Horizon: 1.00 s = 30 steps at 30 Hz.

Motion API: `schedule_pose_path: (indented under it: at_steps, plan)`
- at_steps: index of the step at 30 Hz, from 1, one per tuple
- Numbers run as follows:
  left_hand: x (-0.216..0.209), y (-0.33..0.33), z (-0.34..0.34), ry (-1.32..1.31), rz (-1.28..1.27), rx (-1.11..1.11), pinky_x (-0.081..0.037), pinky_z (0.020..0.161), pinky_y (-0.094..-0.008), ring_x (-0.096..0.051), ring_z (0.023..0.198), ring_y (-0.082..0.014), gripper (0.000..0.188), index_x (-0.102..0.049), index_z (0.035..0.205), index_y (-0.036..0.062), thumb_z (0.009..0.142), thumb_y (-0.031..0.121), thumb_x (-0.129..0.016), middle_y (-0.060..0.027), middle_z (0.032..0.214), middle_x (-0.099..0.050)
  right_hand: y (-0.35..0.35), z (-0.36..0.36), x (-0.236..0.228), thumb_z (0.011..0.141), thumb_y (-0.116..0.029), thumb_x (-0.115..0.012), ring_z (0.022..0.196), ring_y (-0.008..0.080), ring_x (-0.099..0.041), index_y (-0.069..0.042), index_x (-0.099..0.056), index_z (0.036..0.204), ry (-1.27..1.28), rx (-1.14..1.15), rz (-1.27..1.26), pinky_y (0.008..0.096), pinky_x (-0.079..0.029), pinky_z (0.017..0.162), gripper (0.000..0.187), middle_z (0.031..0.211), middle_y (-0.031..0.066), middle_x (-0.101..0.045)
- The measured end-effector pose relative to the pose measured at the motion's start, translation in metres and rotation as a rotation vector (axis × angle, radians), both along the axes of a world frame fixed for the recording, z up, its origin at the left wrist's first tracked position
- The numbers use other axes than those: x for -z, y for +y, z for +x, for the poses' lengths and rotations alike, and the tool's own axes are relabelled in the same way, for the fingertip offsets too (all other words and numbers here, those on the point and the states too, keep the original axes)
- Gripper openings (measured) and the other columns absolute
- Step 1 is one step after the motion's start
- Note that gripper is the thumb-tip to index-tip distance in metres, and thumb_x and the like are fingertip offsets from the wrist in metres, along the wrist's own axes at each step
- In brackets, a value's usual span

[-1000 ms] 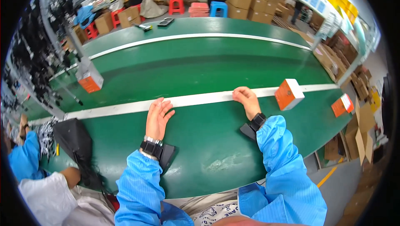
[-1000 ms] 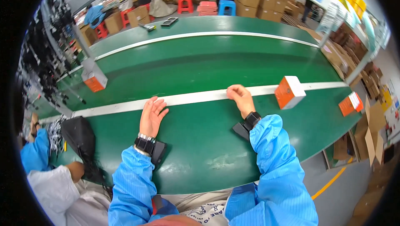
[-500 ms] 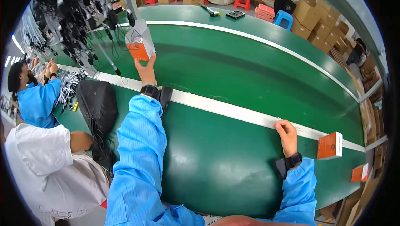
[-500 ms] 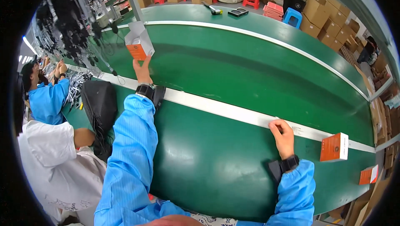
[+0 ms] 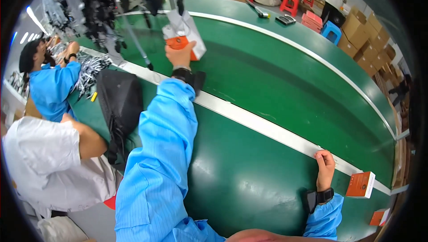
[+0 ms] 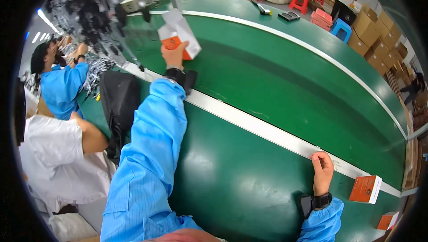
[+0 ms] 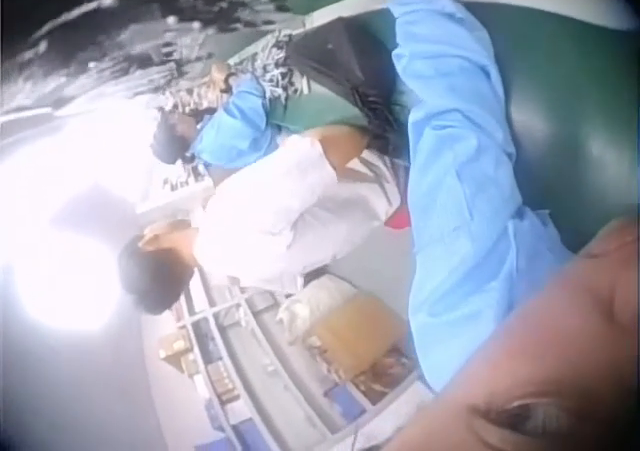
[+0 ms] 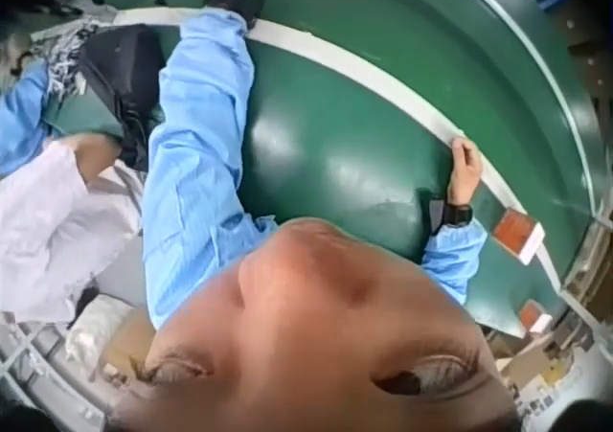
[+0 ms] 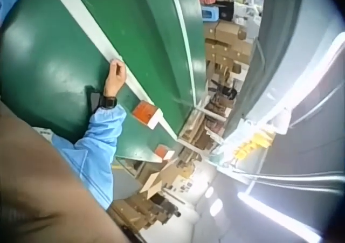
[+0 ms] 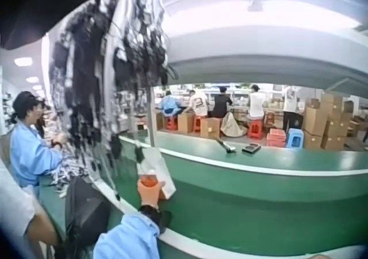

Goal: The person picks up a box, opens the lid, and folds the inner flaps before closing the lid and placing the box back onto the conveyor belt. This process is repeated with several more boxes.

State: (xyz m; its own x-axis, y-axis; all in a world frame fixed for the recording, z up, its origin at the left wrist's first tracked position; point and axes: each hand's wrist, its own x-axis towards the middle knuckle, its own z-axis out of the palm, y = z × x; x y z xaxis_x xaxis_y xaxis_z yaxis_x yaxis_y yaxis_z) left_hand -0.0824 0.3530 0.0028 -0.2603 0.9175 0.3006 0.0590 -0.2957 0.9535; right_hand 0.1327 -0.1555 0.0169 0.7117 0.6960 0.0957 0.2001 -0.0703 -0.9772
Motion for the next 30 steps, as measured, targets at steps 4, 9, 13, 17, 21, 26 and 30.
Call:
schedule_pose_path:
  at_steps: [4,9,13,17,21,26,30]
  plan:
    - [-0.003,-0.091,0.034,-0.162,-0.046,0.407,-0.036,0.088,-0.033,-0.041,0.103,-0.0251,0.092,-0.028,0.117,-0.005,0.048,0.023,-0.08,-0.0179,0.11,-0.04,-0.003,-0.003,0.01,0.08,-0.008,-0.055,0.074,0.0085,-0.049,-0.002,-0.054,0.081,-0.045,0.019,0.007,0.0209,-0.039,0.068,0.006,0.076,0.0001,-0.054]
    - [-0.014,-0.267,0.041,0.155,0.028,0.744,-0.036,0.089,-0.0352,-0.039,0.104,-0.0253,0.094,-0.023,0.12,-0.0042,0.049,0.021,-0.08,-0.0166,0.113,-0.034,0.0,-0.008,0.011,0.081,-0.012,-0.055,0.078,0.009,-0.05,-0.002,-0.056,0.085,-0.197,-0.103,-0.11,0.0217,-0.04,0.072,0.011,0.08,0.0007,-0.055]
    - [-0.022,-0.363,0.02,0.281,0.319,0.722,-0.036,0.088,-0.0377,-0.037,0.105,-0.0294,0.093,-0.025,0.119,-0.0009,0.048,0.022,-0.08,-0.0174,0.115,-0.03,0.014,-0.04,0.004,0.079,-0.027,-0.059,0.102,0.0142,-0.046,-0.003,-0.039,0.117,-0.015,-0.512,0.202,0.0283,-0.035,0.088,0.049,0.108,0.0056,-0.05]
    - [-0.029,-0.419,0.002,0.21,0.179,0.964,-0.035,0.088,-0.0393,-0.034,0.108,-0.0316,0.088,-0.026,0.118,0.002,0.05,0.019,-0.079,-0.0177,0.118,-0.027,0.006,-0.068,-0.008,0.077,-0.025,-0.06,0.103,0.0143,-0.044,-0.003,-0.036,0.121,0.187,-0.399,0.302,0.03,-0.035,0.089,0.054,0.112,0.006,-0.047]
    - [-0.019,-0.417,-0.003,0.426,0.432,1.003,-0.038,0.085,-0.0378,-0.038,0.107,-0.0297,0.082,-0.025,0.119,0.0052,0.056,0.016,-0.076,-0.0165,0.121,-0.026,-0.009,-0.084,-0.027,0.075,-0.015,-0.06,0.101,0.0146,-0.045,-0.003,-0.041,0.117,0.297,-0.335,0.304,0.0299,-0.039,0.085,0.048,0.11,0.0069,-0.047]
    - [-0.029,-0.426,-0.008,0.513,0.572,0.976,-0.042,0.082,-0.0365,-0.042,0.106,-0.0264,0.076,-0.025,0.119,0.0072,0.06,0.01,-0.072,-0.0151,0.122,-0.028,-0.021,-0.094,-0.039,0.068,-0.015,-0.065,0.103,0.0197,-0.046,-0.005,-0.051,0.108,-0.313,-0.332,0.289,0.0313,-0.038,0.086,0.044,0.112,0.0095,-0.048]
    - [-0.026,-0.429,0.0,-0.156,0.217,1.161,-0.043,0.08,-0.0346,-0.045,0.104,-0.0242,0.073,-0.026,0.119,0.0081,0.061,0.005,-0.07,-0.0144,0.122,-0.033,-0.028,-0.105,-0.05,0.064,-0.014,-0.067,0.102,0.0249,-0.047,-0.007,-0.056,0.1,-0.719,-0.197,0.217,0.0327,-0.039,0.085,0.038,0.112,0.0125,-0.048]
